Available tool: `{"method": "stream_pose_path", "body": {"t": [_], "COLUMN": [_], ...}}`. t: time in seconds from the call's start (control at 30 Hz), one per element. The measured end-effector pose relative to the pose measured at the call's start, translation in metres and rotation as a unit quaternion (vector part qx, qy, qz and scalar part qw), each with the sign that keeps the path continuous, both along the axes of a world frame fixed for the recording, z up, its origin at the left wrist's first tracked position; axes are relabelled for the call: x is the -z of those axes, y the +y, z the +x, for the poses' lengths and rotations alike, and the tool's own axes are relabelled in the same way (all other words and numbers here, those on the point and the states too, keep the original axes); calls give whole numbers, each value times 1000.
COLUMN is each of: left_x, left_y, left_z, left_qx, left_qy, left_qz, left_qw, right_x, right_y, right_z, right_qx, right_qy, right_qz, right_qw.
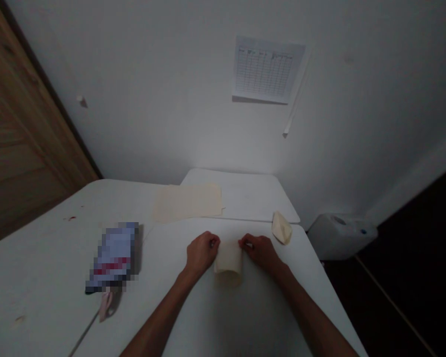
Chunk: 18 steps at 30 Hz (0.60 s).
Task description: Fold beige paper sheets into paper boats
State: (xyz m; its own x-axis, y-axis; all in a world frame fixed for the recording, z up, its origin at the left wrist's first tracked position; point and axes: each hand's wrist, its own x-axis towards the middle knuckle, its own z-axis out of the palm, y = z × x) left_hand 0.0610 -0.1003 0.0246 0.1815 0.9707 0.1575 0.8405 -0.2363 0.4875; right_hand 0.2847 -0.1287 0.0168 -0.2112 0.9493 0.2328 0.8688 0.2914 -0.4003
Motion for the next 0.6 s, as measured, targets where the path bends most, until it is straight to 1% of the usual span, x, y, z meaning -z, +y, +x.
{"method": "stream_pose_path", "body": {"t": [0.6], "left_x": [-4], "left_y": [-1], "left_z": [0], "left_qx": [-3], "left_qy": [-4], "left_qz": [-17], "left_qw": [1000], "right_x": [-12], "right_y": [-9], "right_z": [7], "right_qx": [-32], "right_qy": [-19], "right_qz": [-40], "right_qw": [998]}}
